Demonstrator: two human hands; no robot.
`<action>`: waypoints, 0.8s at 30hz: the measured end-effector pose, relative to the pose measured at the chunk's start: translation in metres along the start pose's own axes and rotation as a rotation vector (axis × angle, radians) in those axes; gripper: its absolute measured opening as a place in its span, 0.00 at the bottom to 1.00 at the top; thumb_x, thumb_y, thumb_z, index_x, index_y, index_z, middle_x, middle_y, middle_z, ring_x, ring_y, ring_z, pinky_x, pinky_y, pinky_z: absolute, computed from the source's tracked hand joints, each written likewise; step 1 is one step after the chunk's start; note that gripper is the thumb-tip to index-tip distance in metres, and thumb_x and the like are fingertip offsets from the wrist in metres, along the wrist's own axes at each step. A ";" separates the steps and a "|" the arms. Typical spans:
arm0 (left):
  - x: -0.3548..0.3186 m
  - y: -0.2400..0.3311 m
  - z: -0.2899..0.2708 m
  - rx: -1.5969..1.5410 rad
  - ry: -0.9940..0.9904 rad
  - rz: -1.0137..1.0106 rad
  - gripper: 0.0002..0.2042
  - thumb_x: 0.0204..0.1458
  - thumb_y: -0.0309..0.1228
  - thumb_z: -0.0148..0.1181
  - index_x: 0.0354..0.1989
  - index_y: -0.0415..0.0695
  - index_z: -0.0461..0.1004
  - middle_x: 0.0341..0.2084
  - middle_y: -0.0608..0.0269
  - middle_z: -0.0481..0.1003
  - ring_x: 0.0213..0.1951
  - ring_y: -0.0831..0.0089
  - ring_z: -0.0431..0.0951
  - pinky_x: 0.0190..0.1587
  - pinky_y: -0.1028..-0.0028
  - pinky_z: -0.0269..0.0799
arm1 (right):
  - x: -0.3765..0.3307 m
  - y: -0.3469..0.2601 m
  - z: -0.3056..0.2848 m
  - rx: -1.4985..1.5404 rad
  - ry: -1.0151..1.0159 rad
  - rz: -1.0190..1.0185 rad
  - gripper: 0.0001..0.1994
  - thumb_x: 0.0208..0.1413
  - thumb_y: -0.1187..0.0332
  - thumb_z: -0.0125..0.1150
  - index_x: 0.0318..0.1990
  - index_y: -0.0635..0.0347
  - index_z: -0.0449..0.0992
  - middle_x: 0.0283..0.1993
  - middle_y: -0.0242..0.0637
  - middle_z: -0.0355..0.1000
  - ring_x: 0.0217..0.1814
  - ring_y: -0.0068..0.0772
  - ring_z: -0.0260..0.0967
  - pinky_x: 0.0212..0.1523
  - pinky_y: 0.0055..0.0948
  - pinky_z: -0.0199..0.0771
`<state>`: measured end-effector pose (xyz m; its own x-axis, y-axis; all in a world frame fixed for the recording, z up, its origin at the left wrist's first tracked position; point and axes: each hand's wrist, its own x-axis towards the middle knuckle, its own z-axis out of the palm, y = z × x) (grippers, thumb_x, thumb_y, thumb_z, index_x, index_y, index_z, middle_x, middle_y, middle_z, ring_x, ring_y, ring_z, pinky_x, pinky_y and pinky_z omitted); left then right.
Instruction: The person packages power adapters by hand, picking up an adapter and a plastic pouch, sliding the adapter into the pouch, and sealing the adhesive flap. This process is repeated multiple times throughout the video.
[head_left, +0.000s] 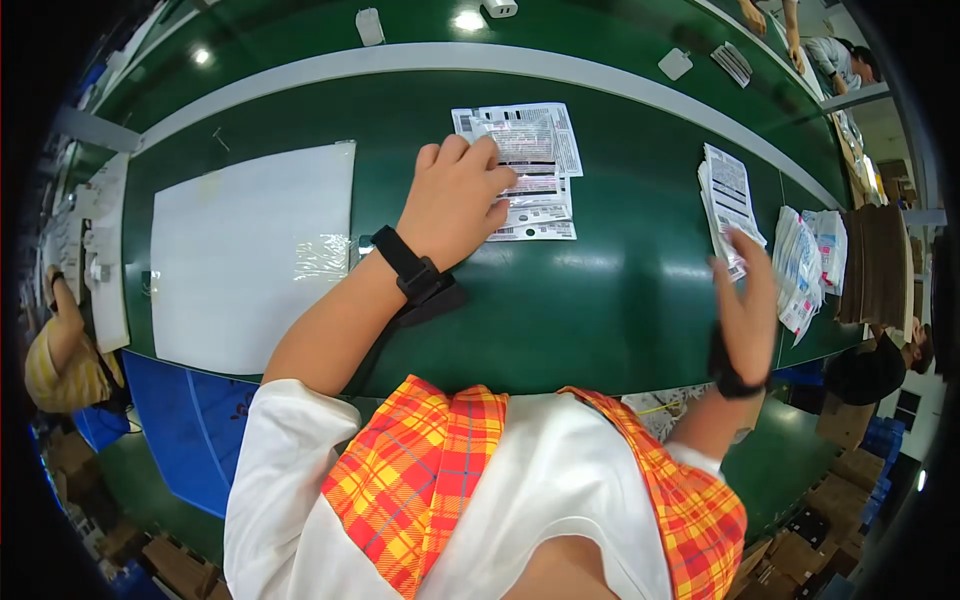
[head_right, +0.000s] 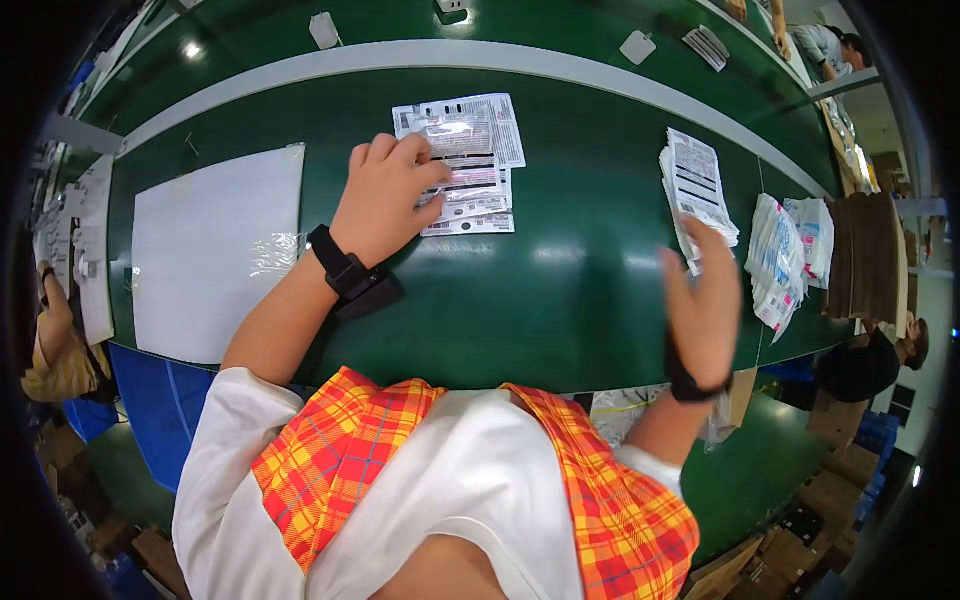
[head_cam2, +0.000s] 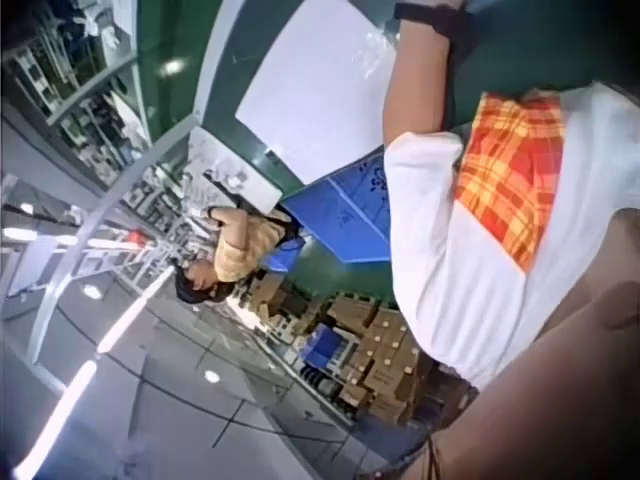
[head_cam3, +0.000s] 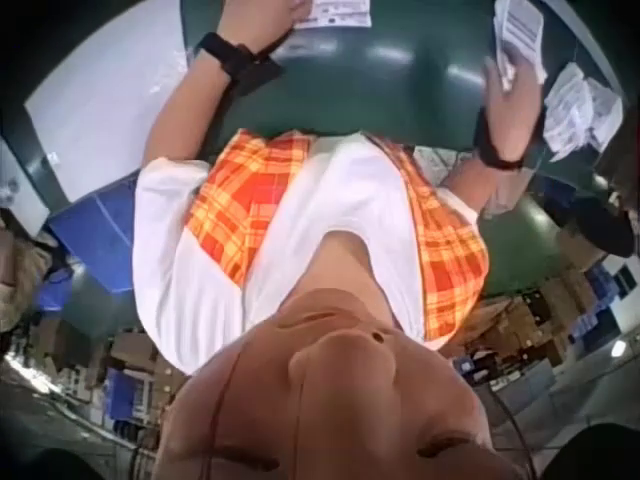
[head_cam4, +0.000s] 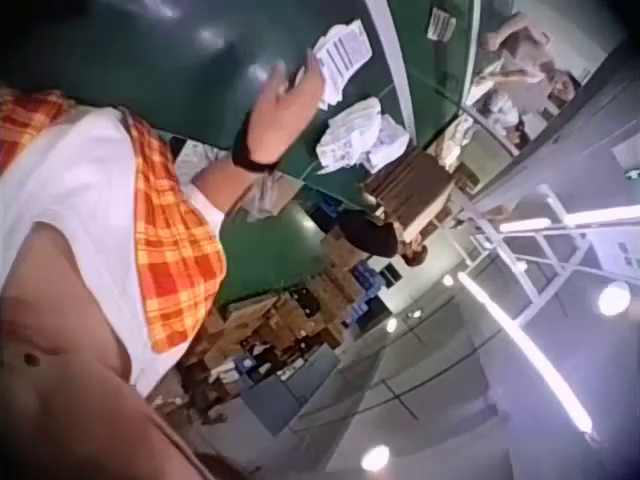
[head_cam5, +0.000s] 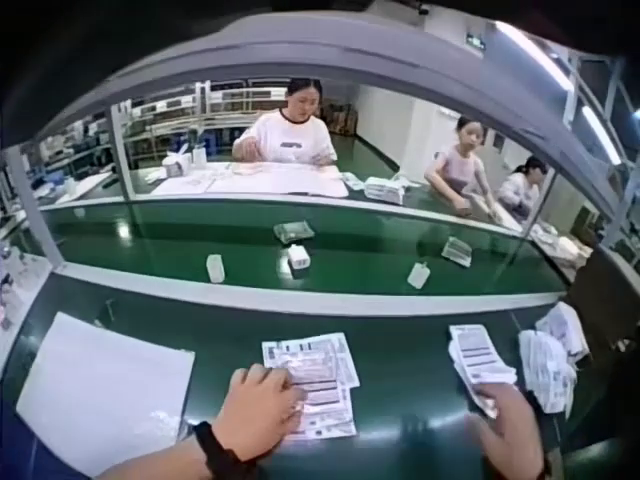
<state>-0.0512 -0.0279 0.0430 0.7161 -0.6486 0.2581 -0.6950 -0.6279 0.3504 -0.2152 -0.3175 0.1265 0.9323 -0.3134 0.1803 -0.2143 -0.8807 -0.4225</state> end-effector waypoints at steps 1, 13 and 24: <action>0.000 0.002 -0.004 0.050 0.024 -0.017 0.09 0.45 0.32 0.64 0.37 0.50 0.80 0.42 0.65 0.73 0.45 0.63 0.68 0.52 0.62 0.58 | 0.026 -0.024 0.019 0.186 -0.181 -0.145 0.21 0.55 0.70 0.59 0.56 0.65 0.70 0.53 0.45 0.71 0.57 0.42 0.68 0.60 0.32 0.63; 0.007 -0.046 0.007 -0.037 0.240 0.061 0.11 0.53 0.38 0.59 0.40 0.48 0.79 0.44 0.64 0.72 0.51 0.63 0.68 0.54 0.58 0.57 | 0.188 -0.075 0.098 -0.023 -0.391 -0.559 0.29 0.43 0.68 0.69 0.57 0.57 0.72 0.51 0.43 0.73 0.57 0.45 0.67 0.60 0.38 0.63; 0.005 -0.028 -0.009 -0.280 0.009 -0.055 0.13 0.57 0.33 0.52 0.49 0.46 0.75 0.44 0.57 0.73 0.49 0.60 0.71 0.64 0.54 0.51 | 0.152 -0.095 0.120 0.205 -0.503 -0.566 0.20 0.48 0.68 0.63 0.50 0.66 0.72 0.48 0.48 0.71 0.53 0.48 0.69 0.55 0.38 0.68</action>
<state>-0.0275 -0.0091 0.0428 0.7536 -0.6124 0.2390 -0.6107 -0.5177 0.5992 -0.0183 -0.2387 0.0877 0.9143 0.4048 0.0142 0.3450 -0.7598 -0.5510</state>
